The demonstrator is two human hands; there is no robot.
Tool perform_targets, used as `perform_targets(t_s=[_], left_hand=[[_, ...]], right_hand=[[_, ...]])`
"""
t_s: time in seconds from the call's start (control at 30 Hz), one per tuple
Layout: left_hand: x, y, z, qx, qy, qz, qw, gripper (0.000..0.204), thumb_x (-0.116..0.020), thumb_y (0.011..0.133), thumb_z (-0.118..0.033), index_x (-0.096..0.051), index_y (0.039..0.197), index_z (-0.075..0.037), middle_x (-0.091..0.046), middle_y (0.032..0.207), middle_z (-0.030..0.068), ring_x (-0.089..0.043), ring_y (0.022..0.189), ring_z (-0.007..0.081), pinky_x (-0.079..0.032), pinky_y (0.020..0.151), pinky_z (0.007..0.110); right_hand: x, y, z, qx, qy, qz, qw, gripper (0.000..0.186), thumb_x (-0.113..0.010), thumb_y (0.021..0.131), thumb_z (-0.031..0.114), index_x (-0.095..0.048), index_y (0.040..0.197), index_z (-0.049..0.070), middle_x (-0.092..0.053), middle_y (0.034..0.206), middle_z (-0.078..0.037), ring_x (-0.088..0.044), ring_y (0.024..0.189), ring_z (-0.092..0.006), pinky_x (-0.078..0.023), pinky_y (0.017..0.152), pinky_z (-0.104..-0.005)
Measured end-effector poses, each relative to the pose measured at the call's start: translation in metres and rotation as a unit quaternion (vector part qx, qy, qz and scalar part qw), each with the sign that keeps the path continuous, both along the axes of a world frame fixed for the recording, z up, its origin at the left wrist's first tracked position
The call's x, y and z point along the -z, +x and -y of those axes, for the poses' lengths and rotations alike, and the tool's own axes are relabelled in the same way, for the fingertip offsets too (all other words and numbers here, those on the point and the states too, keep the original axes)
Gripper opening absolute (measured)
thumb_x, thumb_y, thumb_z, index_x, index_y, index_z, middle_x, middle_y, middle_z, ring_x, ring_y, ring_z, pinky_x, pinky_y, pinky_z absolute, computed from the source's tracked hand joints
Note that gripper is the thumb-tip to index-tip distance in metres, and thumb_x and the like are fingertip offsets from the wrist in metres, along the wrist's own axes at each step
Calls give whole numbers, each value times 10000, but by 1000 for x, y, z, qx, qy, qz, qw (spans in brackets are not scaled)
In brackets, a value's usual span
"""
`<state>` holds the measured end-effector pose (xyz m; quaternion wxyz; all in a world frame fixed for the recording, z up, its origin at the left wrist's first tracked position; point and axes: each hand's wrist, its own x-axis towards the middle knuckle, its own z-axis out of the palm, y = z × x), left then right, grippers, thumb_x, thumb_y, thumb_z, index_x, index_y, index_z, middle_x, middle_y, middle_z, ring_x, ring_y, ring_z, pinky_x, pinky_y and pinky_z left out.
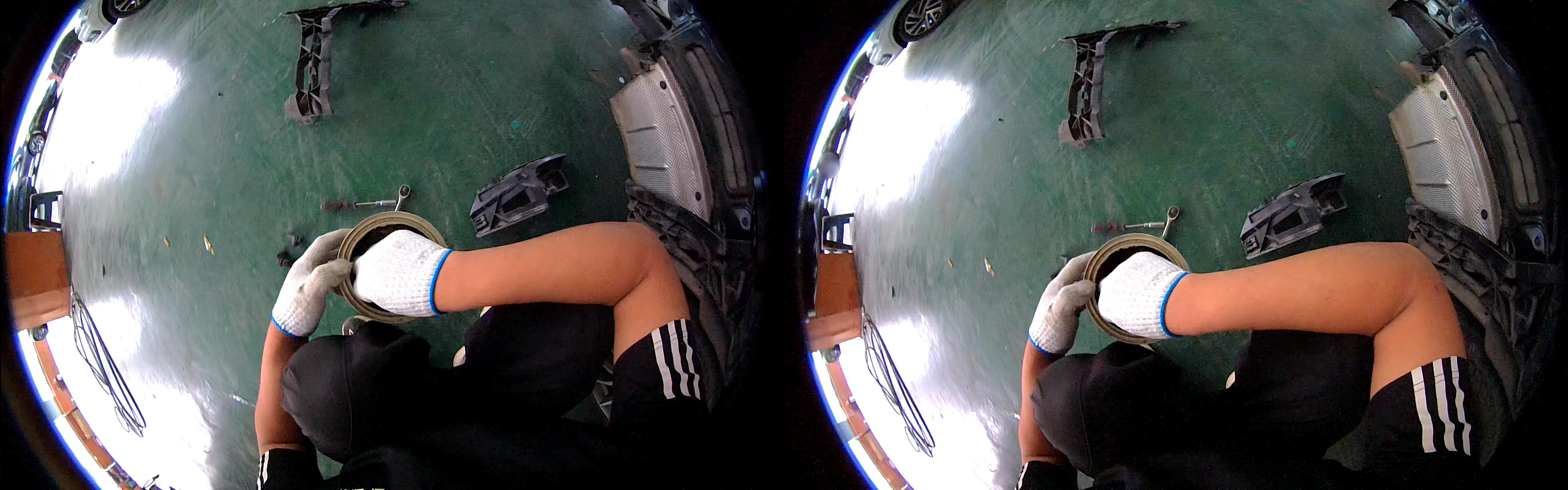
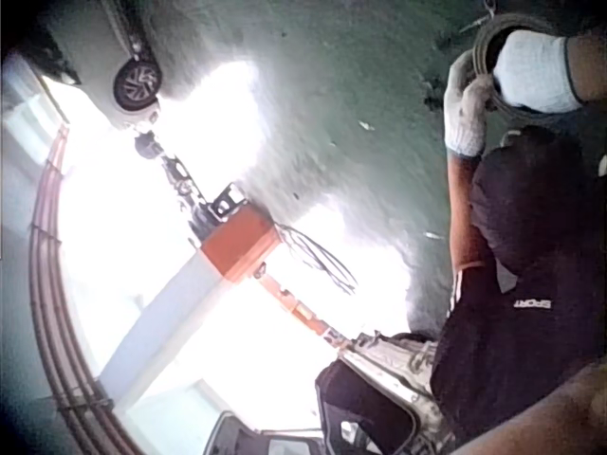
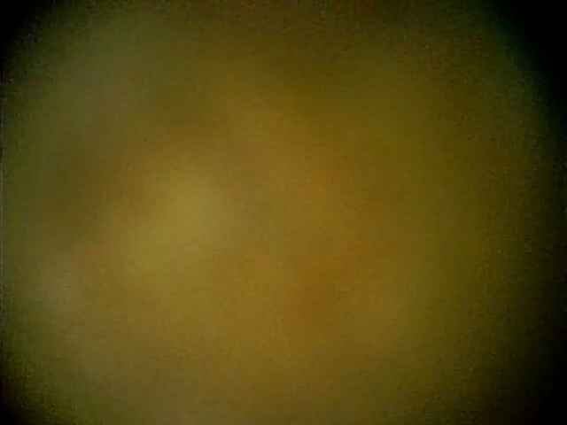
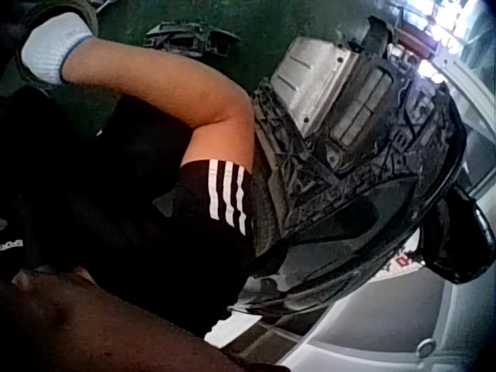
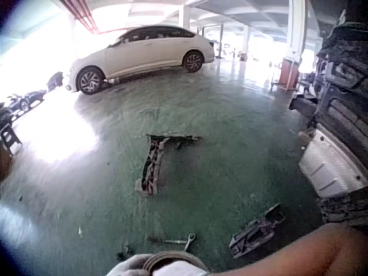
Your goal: The person collects small fasteners from a container and the floor, then uses a ratchet to tighten bolts on the front bumper of a black car. The person works on the lower section of the bumper, securing the plastic trim to the vehicle's frame.
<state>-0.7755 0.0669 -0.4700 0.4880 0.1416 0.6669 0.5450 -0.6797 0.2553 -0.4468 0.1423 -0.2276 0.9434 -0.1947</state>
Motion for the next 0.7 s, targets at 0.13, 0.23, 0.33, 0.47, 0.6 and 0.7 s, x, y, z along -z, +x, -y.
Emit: perform_targets(t_s=[0.13,0.23,0.33,0.47,0.6,0.7], left_hand=[[8,2,2,-17,3,-7,1000,593,-626,951,-227,-555,1483,26,-709,1238,112,-660,1091,193,-525,952,336],[10,3,3,-26,6,7,1000,589,-627,948,-230,-564,1476,23,-710,1223,108,-656,1081,191,-522,950,337],[6,3,1,-23,-19,10,999,583,-624,942,-232,-578,1465,22,-709,1216,108,-654,1074,191,-516,953,330],[16,5,5,-32,-13,-6,999,572,-625,938,-229,-593,1449,27,-710,1207,105,-653,1077,189,-509,962,320],[24,4,7,-53,-16,3,998,559,-627,940,-227,-603,1437,29,-714,1200,97,-660,1059,183,-514,945,314],[26,2,7,-43,-49,20,998,541,-623,949,-230,-612,1425,26,-719,1184,86,-670,1010,171,-526,894,303]], right_hand=[[9,-3,2,-13,18,-3,1000,171,-679,856,148,-808,898,44,-771,822,-170,-766,742,-347,-604,647,-473],[11,-4,1,-14,12,-1,1000,165,-681,845,142,-808,888,47,-772,821,-169,-769,748,-344,-605,643,-469],[13,-3,3,-12,9,-6,1000,160,-684,839,143,-807,872,47,-772,819,-168,-770,750,-344,-605,642,-467],[19,-3,7,-11,1,0,1000,166,-684,845,162,-808,868,53,-774,827,-167,-769,752,-344,-599,641,-472],[32,-6,11,5,-10,0,1000,196,-668,876,198,-810,877,62,-779,848,-170,-763,751,-355,-589,638,-489],[34,-9,15,11,-11,29,999,212,-665,900,227,-809,903,71,-784,884,-174,-765,788,-367,-594,681,-496]])
